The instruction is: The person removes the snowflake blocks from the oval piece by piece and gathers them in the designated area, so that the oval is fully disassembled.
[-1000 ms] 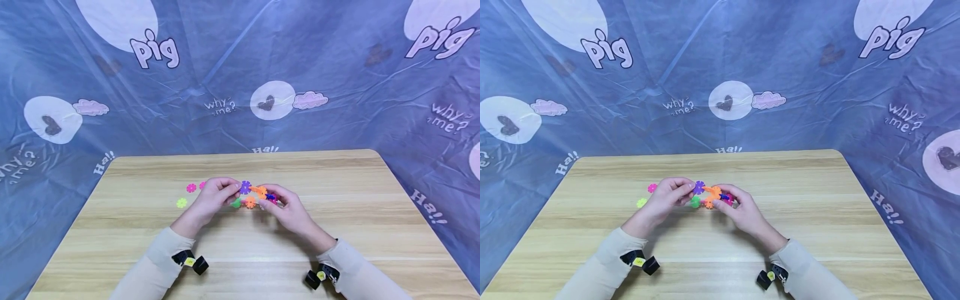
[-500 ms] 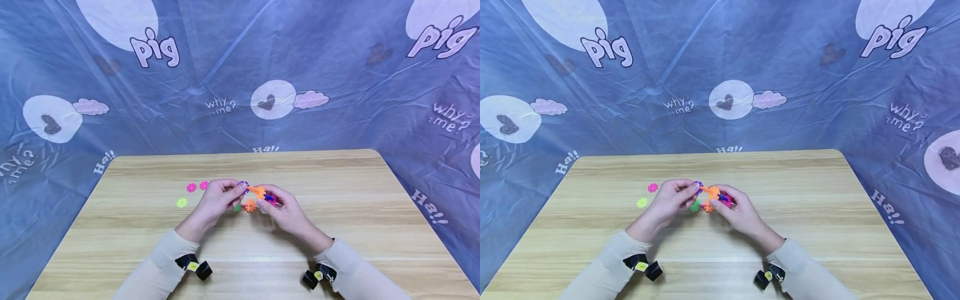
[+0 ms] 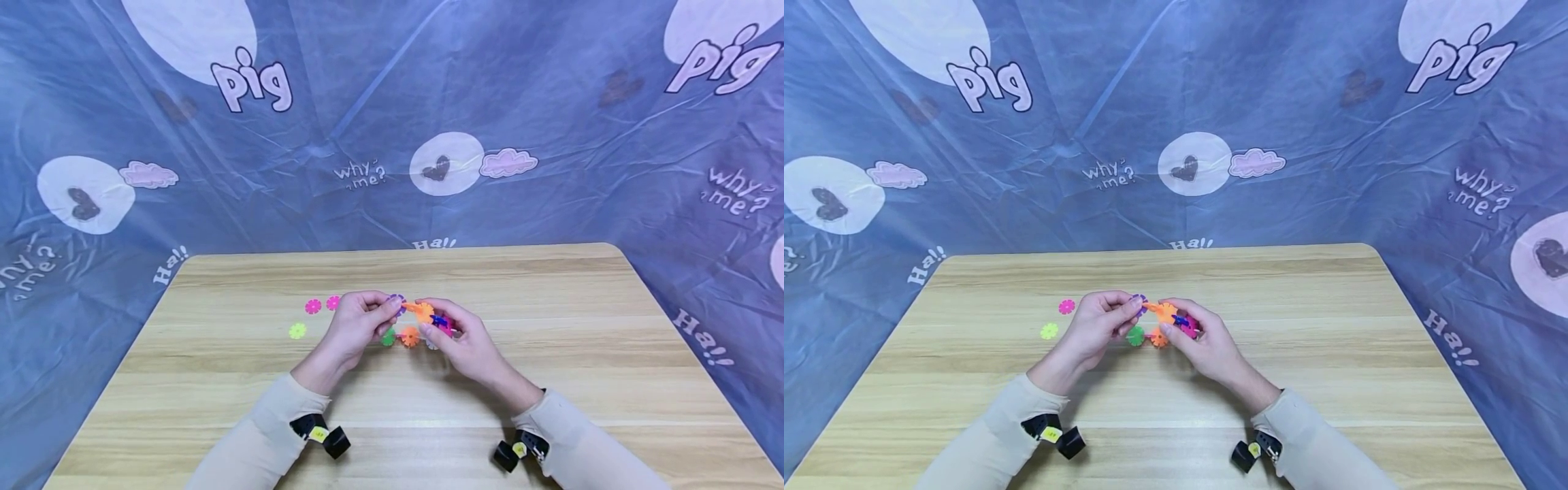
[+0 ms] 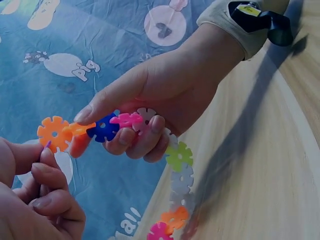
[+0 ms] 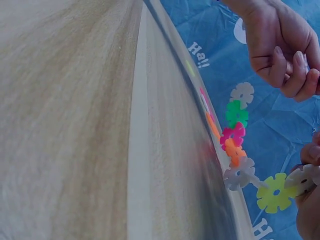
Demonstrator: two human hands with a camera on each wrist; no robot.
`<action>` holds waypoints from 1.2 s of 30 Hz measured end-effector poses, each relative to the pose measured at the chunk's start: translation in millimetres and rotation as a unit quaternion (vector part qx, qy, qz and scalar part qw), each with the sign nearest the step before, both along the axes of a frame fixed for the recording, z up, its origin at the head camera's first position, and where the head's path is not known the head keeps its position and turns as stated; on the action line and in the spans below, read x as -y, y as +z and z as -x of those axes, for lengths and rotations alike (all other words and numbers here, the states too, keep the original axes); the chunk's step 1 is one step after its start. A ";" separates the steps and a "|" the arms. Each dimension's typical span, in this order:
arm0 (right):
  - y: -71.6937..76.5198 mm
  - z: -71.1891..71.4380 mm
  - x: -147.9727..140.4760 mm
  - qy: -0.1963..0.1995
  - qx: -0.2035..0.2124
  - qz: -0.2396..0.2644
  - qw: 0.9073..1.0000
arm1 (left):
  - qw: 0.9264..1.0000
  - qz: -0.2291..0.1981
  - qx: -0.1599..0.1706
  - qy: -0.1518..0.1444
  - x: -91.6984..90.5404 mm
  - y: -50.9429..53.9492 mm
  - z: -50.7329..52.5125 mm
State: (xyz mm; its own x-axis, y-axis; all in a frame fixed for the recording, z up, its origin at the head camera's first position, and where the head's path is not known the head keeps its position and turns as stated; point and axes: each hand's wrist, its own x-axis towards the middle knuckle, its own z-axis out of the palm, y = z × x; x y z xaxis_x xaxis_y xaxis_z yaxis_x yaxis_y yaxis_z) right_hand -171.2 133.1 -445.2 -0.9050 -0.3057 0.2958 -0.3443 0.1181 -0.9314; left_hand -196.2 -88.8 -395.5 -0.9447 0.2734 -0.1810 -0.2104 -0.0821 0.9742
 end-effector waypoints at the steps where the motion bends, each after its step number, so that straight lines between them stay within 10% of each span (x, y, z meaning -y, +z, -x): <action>1: 0.0 -0.1 0.1 -0.002 0.002 -0.001 1.000 | 1.000 0.000 0.004 0.003 -0.1 -0.4 0.4; 22: -2.6 0.1 -2.3 -0.029 -0.031 -0.027 0.999 | 0.999 0.023 0.005 0.026 10.8 -4.9 7.9; 36: -3.1 1.0 -1.8 -0.059 -0.045 0.003 0.997 | 0.982 0.180 -0.058 0.020 30.5 -16.7 32.0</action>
State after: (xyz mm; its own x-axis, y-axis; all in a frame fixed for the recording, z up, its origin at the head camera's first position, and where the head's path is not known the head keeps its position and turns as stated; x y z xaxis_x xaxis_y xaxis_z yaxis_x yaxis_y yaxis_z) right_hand -172.2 134.9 -448.3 -0.9040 -0.1978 0.3790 -0.4110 0.1578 -0.8979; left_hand -228.2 -119.4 -412.2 -0.9734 0.1730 -0.1502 -0.1006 0.2659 0.9587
